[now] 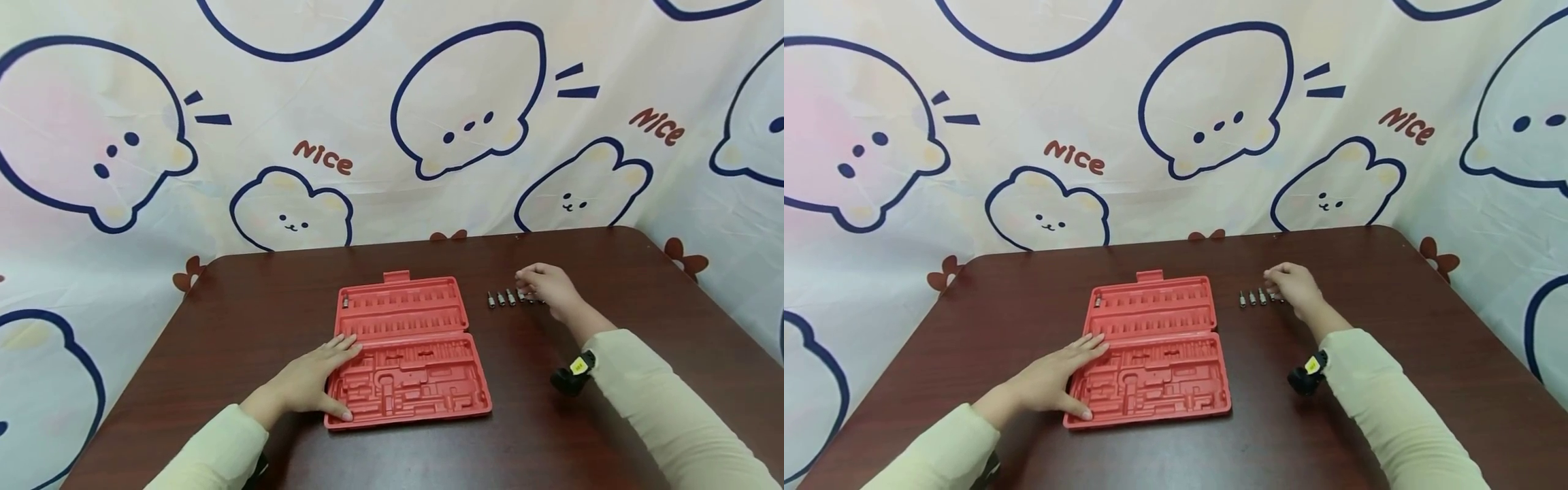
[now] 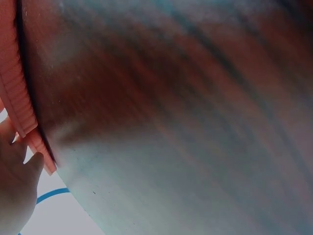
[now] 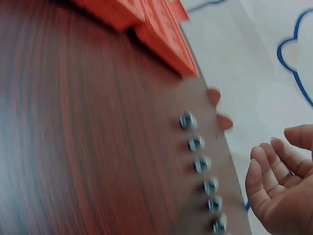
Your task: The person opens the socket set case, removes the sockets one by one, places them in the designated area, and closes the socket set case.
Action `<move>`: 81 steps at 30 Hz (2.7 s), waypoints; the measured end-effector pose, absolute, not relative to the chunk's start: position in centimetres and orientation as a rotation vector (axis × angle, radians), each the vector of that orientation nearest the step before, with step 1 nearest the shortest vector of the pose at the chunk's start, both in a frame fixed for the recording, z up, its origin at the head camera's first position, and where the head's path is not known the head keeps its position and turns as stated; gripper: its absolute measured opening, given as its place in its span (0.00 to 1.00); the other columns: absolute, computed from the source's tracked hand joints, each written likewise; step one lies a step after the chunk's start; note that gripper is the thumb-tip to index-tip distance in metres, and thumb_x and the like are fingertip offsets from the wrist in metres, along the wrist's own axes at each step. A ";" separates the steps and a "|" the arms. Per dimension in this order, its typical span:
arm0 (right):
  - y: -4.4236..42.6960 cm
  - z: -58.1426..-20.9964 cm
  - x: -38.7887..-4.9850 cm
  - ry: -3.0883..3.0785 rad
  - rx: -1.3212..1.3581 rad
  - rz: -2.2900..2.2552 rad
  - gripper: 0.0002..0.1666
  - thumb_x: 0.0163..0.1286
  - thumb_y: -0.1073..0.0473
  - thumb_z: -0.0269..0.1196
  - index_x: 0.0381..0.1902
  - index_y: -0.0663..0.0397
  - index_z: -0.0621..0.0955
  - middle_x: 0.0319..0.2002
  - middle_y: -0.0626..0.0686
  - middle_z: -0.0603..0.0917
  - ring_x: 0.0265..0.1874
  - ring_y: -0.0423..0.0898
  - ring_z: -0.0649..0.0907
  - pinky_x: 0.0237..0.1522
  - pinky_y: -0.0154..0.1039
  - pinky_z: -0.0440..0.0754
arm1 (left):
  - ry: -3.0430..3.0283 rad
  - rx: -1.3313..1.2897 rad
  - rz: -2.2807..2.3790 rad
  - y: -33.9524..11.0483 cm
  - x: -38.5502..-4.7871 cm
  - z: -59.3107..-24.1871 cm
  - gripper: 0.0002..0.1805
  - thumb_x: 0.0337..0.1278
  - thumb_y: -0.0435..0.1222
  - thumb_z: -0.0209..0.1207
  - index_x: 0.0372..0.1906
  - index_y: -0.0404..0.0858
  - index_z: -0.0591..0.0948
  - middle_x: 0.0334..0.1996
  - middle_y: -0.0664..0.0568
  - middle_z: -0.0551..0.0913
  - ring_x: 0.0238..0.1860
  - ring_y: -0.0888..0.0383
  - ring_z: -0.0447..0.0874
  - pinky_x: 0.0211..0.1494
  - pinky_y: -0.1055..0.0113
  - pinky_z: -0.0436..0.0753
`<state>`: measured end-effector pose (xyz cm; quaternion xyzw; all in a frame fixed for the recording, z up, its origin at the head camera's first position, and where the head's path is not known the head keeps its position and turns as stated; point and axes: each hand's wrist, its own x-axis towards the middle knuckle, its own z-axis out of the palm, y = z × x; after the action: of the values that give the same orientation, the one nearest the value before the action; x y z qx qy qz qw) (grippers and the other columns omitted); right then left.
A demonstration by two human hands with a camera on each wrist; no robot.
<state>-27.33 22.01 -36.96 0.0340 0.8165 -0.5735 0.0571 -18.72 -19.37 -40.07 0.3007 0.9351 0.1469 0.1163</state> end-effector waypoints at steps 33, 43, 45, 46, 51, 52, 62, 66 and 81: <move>3.1 -38.7 -29.1 2.324 -0.284 -1.618 0.13 0.63 0.58 0.54 0.41 0.60 0.76 0.38 0.54 0.77 0.39 0.49 0.75 0.43 0.43 0.72 | 2.751 0.942 0.429 -19.0 -18.8 -40.1 0.56 0.22 0.69 0.56 0.64 0.44 0.59 0.65 0.53 0.52 0.65 0.54 0.43 0.59 0.53 0.57; 0.0 -38.6 -30.6 2.417 -0.475 -1.355 0.12 0.62 0.57 0.55 0.42 0.55 0.77 0.39 0.50 0.76 0.37 0.45 0.75 0.41 0.40 0.72 | 2.740 0.904 0.436 -19.4 -18.7 -40.0 0.56 0.23 0.68 0.56 0.64 0.45 0.58 0.65 0.53 0.51 0.65 0.55 0.42 0.58 0.51 0.57; -0.5 -38.8 -30.9 2.421 -0.498 -1.330 0.12 0.61 0.58 0.56 0.43 0.55 0.77 0.39 0.50 0.76 0.37 0.44 0.75 0.41 0.39 0.72 | 2.740 0.901 0.441 -19.5 -18.6 -40.0 0.56 0.22 0.68 0.56 0.64 0.45 0.58 0.65 0.53 0.51 0.65 0.55 0.42 0.58 0.51 0.57; -0.7 -38.9 -31.0 2.428 -0.506 -1.315 0.12 0.61 0.58 0.56 0.43 0.55 0.77 0.39 0.49 0.76 0.37 0.44 0.75 0.41 0.39 0.72 | 2.742 0.900 0.439 -19.6 -18.6 -40.1 0.56 0.22 0.68 0.56 0.64 0.45 0.58 0.65 0.54 0.51 0.65 0.55 0.42 0.58 0.52 0.57; -1.8 -39.6 -31.5 2.476 -0.541 -1.273 0.11 0.61 0.61 0.56 0.41 0.56 0.77 0.38 0.50 0.78 0.39 0.45 0.74 0.43 0.39 0.72 | 2.741 0.920 0.443 -19.6 -18.5 -40.2 0.56 0.23 0.68 0.56 0.64 0.44 0.58 0.65 0.53 0.52 0.65 0.54 0.43 0.58 0.52 0.57; -2.0 -39.7 -31.5 2.492 -0.544 -1.257 0.11 0.60 0.61 0.56 0.41 0.57 0.78 0.39 0.51 0.78 0.40 0.45 0.74 0.44 0.40 0.71 | 2.737 0.922 0.445 -19.5 -18.5 -40.2 0.56 0.23 0.68 0.56 0.64 0.44 0.58 0.65 0.52 0.52 0.65 0.54 0.43 0.58 0.52 0.57; -4.2 -40.2 -31.7 2.653 -0.559 -0.967 0.14 0.61 0.58 0.55 0.44 0.57 0.78 0.44 0.52 0.78 0.46 0.47 0.73 0.52 0.44 0.65 | 2.727 0.921 0.439 -19.3 -18.3 -40.0 0.56 0.23 0.67 0.57 0.64 0.44 0.59 0.65 0.52 0.53 0.65 0.54 0.42 0.58 0.53 0.57; -4.8 -39.8 -31.6 2.683 -0.505 -0.882 0.17 0.62 0.57 0.53 0.48 0.53 0.77 0.48 0.49 0.76 0.50 0.48 0.69 0.54 0.50 0.56 | 2.734 0.928 0.430 -19.3 -18.5 -39.9 0.56 0.23 0.68 0.57 0.64 0.43 0.58 0.65 0.52 0.52 0.65 0.55 0.42 0.59 0.54 0.57; -6.4 -40.0 -31.9 2.650 -0.240 -0.971 0.13 0.60 0.60 0.52 0.42 0.52 0.79 0.43 0.49 0.77 0.50 0.51 0.66 0.50 0.50 0.58 | 2.746 0.944 0.417 -19.4 -18.7 -39.8 0.56 0.23 0.69 0.56 0.64 0.43 0.59 0.65 0.54 0.52 0.65 0.56 0.42 0.60 0.55 0.56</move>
<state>-31.91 -6.38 -40.04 -0.0837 0.9244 -0.3388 0.1540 -18.67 -19.44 -39.83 0.3200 0.9310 0.1414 0.1039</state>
